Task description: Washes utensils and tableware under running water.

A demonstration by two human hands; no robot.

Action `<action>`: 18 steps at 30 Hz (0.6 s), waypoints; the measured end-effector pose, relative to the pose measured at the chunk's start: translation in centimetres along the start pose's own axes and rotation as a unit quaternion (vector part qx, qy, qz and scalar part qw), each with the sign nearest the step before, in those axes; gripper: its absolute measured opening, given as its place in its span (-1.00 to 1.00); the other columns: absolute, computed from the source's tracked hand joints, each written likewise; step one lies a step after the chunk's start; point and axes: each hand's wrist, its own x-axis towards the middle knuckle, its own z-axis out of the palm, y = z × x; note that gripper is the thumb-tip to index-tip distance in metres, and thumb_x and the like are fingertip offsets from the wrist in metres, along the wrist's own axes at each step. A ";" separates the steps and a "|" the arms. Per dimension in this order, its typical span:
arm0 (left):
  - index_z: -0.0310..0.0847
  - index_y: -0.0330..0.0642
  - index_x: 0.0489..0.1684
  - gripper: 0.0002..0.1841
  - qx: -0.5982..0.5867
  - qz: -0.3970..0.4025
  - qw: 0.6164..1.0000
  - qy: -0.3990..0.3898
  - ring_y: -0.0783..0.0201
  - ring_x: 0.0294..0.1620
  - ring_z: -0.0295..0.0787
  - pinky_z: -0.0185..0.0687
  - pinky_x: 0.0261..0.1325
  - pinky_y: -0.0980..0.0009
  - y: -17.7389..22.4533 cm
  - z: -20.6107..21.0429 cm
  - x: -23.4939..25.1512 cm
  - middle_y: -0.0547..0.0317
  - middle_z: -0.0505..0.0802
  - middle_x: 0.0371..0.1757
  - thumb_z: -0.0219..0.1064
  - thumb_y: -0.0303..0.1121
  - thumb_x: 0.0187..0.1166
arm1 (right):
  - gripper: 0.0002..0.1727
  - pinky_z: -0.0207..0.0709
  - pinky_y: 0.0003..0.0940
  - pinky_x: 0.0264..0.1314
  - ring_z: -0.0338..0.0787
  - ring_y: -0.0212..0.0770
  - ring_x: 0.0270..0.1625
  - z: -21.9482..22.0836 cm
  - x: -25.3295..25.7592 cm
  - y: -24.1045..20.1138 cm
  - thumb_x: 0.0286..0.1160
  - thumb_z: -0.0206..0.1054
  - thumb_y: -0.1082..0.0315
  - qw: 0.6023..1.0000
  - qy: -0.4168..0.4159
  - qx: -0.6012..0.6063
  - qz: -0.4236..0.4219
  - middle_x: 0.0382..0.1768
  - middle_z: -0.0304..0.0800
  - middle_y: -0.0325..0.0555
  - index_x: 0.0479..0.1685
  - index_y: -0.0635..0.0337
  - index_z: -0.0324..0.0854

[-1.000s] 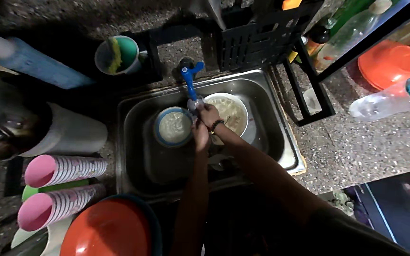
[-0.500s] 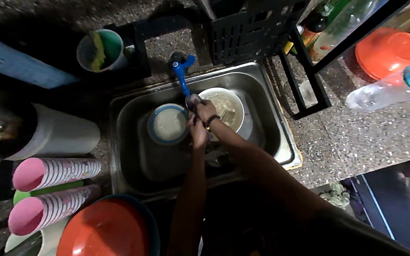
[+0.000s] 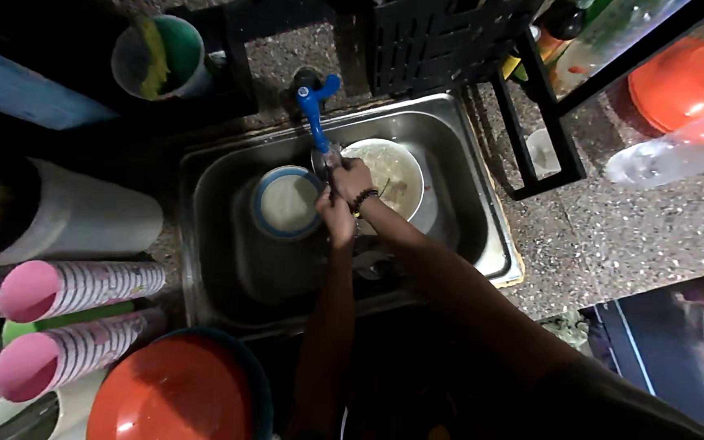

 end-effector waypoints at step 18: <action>0.73 -0.36 -0.09 -0.75 -0.021 -0.037 0.997 0.059 0.47 -0.29 0.74 0.73 -0.10 0.42 -0.2 0.3 0.6 0.21 0.82 -0.32 0.08 -0.48 0.79 | -0.34 0.60 0.11 0.25 0.80 0.06 0.05 0.6 1.3 1.2 0.94 -0.19 -0.03 0.995 -0.038 0.018 -0.093 -0.07 0.81 0.20 0.07 0.35 0.71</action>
